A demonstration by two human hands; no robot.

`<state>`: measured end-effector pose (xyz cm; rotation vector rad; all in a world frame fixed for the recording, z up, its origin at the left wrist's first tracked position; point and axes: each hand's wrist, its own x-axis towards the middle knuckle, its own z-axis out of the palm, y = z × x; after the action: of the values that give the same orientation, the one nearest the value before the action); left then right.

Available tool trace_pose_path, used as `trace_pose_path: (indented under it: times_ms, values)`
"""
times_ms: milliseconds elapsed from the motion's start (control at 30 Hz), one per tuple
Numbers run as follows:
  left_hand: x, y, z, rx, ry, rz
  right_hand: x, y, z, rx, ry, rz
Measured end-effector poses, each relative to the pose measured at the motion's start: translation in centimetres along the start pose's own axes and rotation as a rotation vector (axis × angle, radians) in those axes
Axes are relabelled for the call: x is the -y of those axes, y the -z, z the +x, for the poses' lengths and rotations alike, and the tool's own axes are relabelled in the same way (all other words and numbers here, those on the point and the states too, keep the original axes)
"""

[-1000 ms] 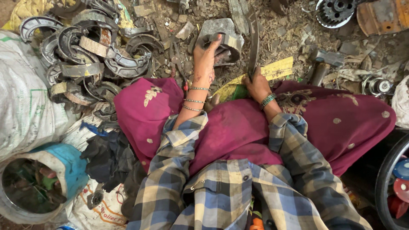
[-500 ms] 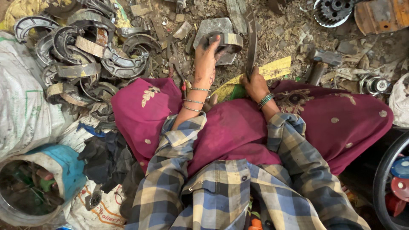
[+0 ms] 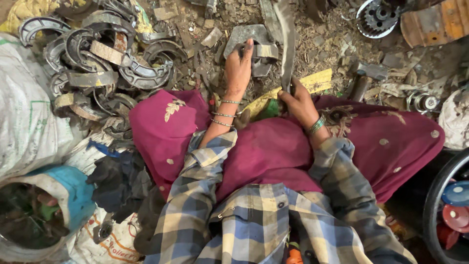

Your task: The person sits on the ground and repeatedly strikes a small metal piece with a hammer while holding it against a hexagonal metal block. The person adjusts the metal piece between strikes and continues hammering throughout the clip.

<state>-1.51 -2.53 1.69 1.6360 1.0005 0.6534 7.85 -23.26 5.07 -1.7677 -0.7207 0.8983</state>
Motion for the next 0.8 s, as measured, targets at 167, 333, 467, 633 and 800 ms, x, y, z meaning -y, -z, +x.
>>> trace_pose_path:
  times_ms: [167,333,467,633,800]
  values:
    - [0.0,-0.5,-0.5,-0.046,-0.024,-0.066,6.4,0.0,-3.3,-0.244,0.209,-0.363]
    - [-1.6,0.1,-0.6,0.063,0.131,-0.507,8.3,-0.1,-5.1,-0.334,0.381,-0.451]
    - [-1.5,1.1,-0.5,-0.051,-0.025,-0.511,7.6,-0.5,-4.7,-0.315,0.3,-0.374]
    - [0.7,-1.0,-0.5,0.08,0.056,-0.417,6.9,-0.1,-3.7,-0.351,0.197,-0.105]
    - [1.3,-2.7,-1.2,0.074,-0.129,-0.359,7.4,2.3,-4.0,-0.455,0.394,0.024]
